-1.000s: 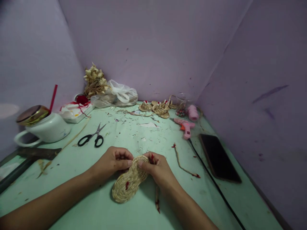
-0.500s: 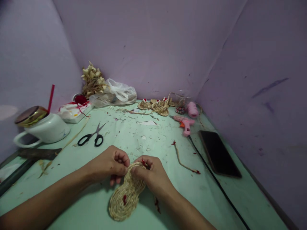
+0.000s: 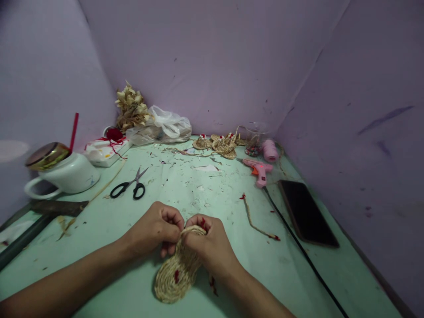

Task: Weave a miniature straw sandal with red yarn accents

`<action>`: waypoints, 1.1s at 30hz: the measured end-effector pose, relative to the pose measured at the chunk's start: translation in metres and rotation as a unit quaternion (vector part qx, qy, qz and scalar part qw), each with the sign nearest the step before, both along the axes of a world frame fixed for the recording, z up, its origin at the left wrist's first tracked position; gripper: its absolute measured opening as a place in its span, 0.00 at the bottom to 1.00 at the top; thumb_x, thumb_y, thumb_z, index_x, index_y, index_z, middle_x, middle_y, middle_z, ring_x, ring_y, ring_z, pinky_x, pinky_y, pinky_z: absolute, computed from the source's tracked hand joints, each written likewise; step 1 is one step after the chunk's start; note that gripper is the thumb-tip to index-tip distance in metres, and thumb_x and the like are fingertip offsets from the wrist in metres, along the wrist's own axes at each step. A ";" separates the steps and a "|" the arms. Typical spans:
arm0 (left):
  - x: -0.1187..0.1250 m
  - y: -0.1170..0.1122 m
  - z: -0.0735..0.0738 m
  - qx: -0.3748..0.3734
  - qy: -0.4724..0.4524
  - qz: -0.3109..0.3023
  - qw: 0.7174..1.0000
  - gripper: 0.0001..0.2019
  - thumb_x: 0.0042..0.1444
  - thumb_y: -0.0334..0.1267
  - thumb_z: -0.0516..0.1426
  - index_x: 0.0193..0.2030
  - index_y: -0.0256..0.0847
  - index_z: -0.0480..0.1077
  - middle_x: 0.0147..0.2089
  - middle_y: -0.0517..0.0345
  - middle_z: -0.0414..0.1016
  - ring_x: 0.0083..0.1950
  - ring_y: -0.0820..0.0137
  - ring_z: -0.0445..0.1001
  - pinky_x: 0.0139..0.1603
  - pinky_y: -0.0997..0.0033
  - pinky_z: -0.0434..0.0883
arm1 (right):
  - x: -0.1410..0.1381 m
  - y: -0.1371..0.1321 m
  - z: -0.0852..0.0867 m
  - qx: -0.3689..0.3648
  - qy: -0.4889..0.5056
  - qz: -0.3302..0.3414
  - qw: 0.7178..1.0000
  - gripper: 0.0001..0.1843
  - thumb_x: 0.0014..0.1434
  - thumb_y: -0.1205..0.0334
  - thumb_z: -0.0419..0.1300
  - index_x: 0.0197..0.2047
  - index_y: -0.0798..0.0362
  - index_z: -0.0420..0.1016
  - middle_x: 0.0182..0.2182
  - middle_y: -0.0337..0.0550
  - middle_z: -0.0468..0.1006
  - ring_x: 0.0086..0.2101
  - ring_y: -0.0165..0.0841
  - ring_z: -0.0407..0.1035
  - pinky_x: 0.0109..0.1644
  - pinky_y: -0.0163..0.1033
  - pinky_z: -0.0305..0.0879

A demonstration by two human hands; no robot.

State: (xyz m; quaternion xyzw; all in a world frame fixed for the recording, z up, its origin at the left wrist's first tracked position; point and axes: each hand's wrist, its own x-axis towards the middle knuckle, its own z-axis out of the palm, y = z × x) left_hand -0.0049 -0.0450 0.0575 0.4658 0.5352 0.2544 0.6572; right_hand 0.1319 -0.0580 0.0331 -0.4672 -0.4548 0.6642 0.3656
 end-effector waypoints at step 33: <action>-0.002 0.008 0.000 0.080 0.059 0.027 0.995 0.04 0.32 0.27 0.50 0.17 0.36 0.65 0.11 0.67 0.58 0.14 0.82 0.54 0.15 0.80 0.52 | 0.029 0.013 0.013 0.160 -0.078 -0.120 0.977 0.12 0.55 0.54 0.51 0.31 0.51 0.70 0.26 0.38 0.67 0.25 0.28 0.58 0.25 0.32 0.51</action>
